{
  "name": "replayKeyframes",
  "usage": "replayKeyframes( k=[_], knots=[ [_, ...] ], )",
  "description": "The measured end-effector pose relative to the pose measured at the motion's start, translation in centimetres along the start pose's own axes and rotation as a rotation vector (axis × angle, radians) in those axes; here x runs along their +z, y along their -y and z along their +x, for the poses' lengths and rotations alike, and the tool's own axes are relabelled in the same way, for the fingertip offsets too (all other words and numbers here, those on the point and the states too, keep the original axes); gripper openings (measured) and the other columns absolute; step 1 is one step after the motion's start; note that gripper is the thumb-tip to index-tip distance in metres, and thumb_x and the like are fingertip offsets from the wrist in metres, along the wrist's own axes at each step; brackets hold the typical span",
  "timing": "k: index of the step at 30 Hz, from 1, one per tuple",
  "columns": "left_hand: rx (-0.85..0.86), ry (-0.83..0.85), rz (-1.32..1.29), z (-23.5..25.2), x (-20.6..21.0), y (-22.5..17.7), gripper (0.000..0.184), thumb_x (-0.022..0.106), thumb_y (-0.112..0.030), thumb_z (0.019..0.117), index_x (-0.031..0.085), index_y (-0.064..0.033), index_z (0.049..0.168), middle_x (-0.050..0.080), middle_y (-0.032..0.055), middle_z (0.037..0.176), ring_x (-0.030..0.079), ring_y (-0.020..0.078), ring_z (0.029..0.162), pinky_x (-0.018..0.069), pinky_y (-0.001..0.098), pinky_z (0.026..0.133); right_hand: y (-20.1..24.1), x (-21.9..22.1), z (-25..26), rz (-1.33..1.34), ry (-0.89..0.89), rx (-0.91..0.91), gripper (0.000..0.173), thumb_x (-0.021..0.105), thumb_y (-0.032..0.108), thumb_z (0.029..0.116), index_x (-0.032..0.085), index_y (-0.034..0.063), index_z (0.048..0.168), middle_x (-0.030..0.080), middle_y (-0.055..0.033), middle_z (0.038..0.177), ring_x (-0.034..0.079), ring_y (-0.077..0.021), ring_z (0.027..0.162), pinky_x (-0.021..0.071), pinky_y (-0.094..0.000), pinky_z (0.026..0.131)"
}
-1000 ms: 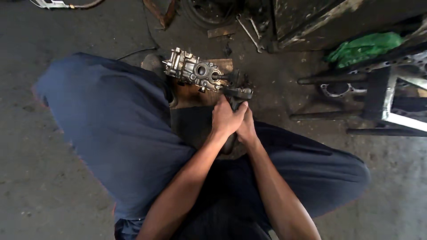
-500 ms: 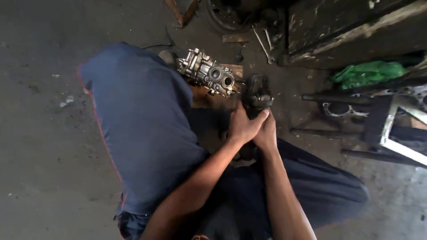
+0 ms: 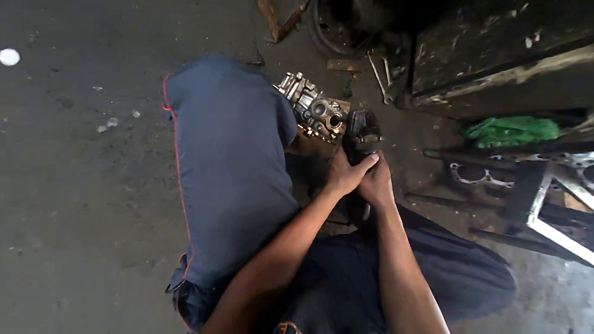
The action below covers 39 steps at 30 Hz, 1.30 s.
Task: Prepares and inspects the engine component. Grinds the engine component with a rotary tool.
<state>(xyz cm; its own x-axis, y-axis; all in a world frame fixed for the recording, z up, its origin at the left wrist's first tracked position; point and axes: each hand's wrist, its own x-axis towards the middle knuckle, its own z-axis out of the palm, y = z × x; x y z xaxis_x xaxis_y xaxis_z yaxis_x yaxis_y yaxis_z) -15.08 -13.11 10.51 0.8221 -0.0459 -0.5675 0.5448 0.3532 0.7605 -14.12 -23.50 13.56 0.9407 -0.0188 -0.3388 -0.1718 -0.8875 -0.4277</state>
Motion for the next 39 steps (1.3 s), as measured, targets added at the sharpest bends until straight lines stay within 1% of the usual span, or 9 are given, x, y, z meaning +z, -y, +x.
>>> replayKeyframes(
  k=[4, 8, 13, 16, 19, 25, 30, 34, 39],
  knots=[
    [-0.027, 0.023, -0.053, 0.8, -0.4, 1.0, 0.069, 0.077, -0.032, 0.0934, 0.046, -0.0053, 0.149, 0.065, 0.0170, 0.133, 0.062, 0.0230, 0.126, 0.0509, 0.0441, 0.109, -0.1, 1.1, 0.0, -0.028, -0.002, 0.024, 0.066, 0.071, 0.029, 0.0901, 0.047, 0.0009, 0.144, 0.070, -0.0204, 0.117, 0.068, -0.0305, 0.111, 0.0533, -0.0520, 0.097],
    [-0.002, 0.008, -0.027, 0.8, 0.0, 1.7, 0.076, 0.078, -0.034, 0.0919, 0.042, -0.0053, 0.152, 0.062, 0.0161, 0.139, 0.059, 0.0220, 0.131, 0.0479, 0.0438, 0.113, -0.3, 1.5, -0.5, -0.016, -0.032, 0.018, 0.066, 0.070, 0.026, 0.0902, 0.045, -0.0002, 0.146, 0.070, -0.0219, 0.116, 0.069, -0.0328, 0.109, 0.0533, -0.0554, 0.096],
    [0.011, 0.006, 0.031, 0.0, 0.2, 1.0, 0.086, 0.078, -0.037, 0.0912, 0.034, -0.0063, 0.158, 0.057, 0.0175, 0.146, 0.054, 0.0241, 0.137, 0.0442, 0.0450, 0.116, 0.0, 1.0, -1.4, 0.025, -0.062, -0.005, 0.064, 0.068, 0.027, 0.0915, 0.045, -0.0017, 0.145, 0.070, -0.0206, 0.116, 0.069, -0.0290, 0.110, 0.0536, -0.0509, 0.097],
    [-0.025, 0.015, 0.015, 0.5, 0.0, 1.3, 0.078, 0.078, -0.034, 0.0923, 0.039, -0.0062, 0.154, 0.061, 0.0168, 0.140, 0.058, 0.0234, 0.132, 0.0473, 0.0448, 0.113, -0.2, 1.6, -1.0, 0.039, -0.034, 0.033, 0.066, 0.071, 0.027, 0.0905, 0.046, -0.0007, 0.144, 0.069, -0.0214, 0.117, 0.069, -0.0315, 0.110, 0.0533, -0.0535, 0.096],
    [-0.052, 0.012, 0.012, 0.9, -0.2, 1.7, 0.074, 0.079, -0.034, 0.0915, 0.045, -0.0049, 0.150, 0.063, 0.0180, 0.136, 0.060, 0.0248, 0.129, 0.0490, 0.0457, 0.111, -1.0, 2.4, -0.6, 0.044, -0.053, 0.025, 0.067, 0.070, 0.030, 0.0901, 0.046, -0.0010, 0.145, 0.069, -0.0201, 0.118, 0.068, -0.0290, 0.111, 0.0535, -0.0499, 0.097],
    [-0.007, -0.001, 0.064, -0.2, 0.4, 1.2, 0.087, 0.079, -0.039, 0.0903, 0.035, -0.0072, 0.158, 0.058, 0.0181, 0.144, 0.055, 0.0245, 0.136, 0.0451, 0.0456, 0.115, -0.7, 1.5, -1.6, 0.039, -0.095, -0.023, 0.062, 0.067, 0.028, 0.0930, 0.047, -0.0031, 0.142, 0.070, -0.0193, 0.116, 0.069, -0.0269, 0.109, 0.0545, -0.0487, 0.097],
    [-0.014, 0.010, 0.062, 0.2, 0.0, 1.2, 0.079, 0.078, -0.037, 0.0919, 0.040, -0.0046, 0.153, 0.061, 0.0181, 0.139, 0.059, 0.0247, 0.131, 0.0478, 0.0459, 0.113, -0.4, 1.9, -1.1, 0.052, -0.063, 0.014, 0.066, 0.069, 0.028, 0.0919, 0.045, -0.0021, 0.145, 0.069, -0.0210, 0.118, 0.069, -0.0302, 0.111, 0.0532, -0.0516, 0.098],
    [-0.012, -0.007, 0.062, 0.8, 0.1, 2.1, 0.079, 0.079, -0.038, 0.0910, 0.041, -0.0060, 0.153, 0.061, 0.0167, 0.140, 0.057, 0.0236, 0.133, 0.0471, 0.0456, 0.113, -0.5, 2.1, -1.0, 0.026, -0.051, 0.044, 0.060, 0.067, 0.027, 0.0941, 0.047, -0.0004, 0.143, 0.070, -0.0205, 0.115, 0.069, -0.0320, 0.109, 0.0534, -0.0539, 0.095],
    [0.064, -0.021, 0.149, -1.1, 1.3, 1.2, 0.087, 0.078, -0.044, 0.0892, 0.038, -0.0052, 0.155, 0.064, 0.0168, 0.135, 0.062, 0.0234, 0.128, 0.0497, 0.0457, 0.110, -0.9, 1.0, -2.5, 0.073, -0.136, -0.039, 0.063, 0.069, 0.032, 0.0924, 0.048, -0.0032, 0.140, 0.070, -0.0180, 0.116, 0.069, -0.0248, 0.109, 0.0550, -0.0463, 0.097]
  ],
)
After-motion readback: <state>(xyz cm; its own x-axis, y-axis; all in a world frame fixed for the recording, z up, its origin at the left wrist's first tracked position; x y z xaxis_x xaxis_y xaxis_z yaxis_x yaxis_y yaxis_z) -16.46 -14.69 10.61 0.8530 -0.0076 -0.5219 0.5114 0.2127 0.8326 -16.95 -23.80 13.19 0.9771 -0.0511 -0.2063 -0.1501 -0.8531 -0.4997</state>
